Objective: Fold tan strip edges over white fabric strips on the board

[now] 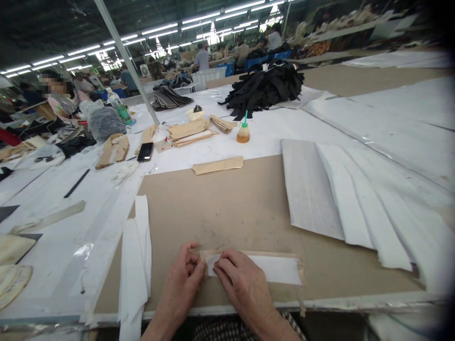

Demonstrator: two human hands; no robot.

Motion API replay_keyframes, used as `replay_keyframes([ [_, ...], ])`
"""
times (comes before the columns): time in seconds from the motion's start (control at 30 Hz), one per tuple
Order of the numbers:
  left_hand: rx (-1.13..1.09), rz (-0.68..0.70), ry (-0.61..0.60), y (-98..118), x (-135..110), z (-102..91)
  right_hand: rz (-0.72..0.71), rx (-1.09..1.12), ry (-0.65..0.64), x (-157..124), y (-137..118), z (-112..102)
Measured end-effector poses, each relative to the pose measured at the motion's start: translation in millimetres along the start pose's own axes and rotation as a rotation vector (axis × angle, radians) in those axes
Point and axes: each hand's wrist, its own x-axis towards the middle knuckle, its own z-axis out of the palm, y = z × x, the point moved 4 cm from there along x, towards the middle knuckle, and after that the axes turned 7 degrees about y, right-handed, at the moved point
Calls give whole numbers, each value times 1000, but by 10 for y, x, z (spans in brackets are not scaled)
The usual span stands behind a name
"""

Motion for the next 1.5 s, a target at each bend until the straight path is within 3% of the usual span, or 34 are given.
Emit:
replay_keyframes([
  [0.23,4,-12,-83,148,-83,13,-23,-62,-35,9,-8,7],
  [0.47,199,55,18,174,14,83,-44,-54,-33,-24,33,5],
  [0.67,43,69,-32,53,24,86,-41,16,-70,-26,71,-8],
  [0.87,-138,-3,-141,-11,-40,64,-168,83,-147,-35,143,-50],
  [0.93,-54,74,-108,-24,-63,6,-189,77,-191,-26,162,-66],
  [1.1,313,444,24,-57,-103,-70,-270,71,-320,28,155,-120],
  [1.27,440,509,166,-36,-118,-41,-376,42,-388,61,144,-149],
  [1.5,503,705,74,-9,-176,-54,-447,18,-437,103,129,-171],
])
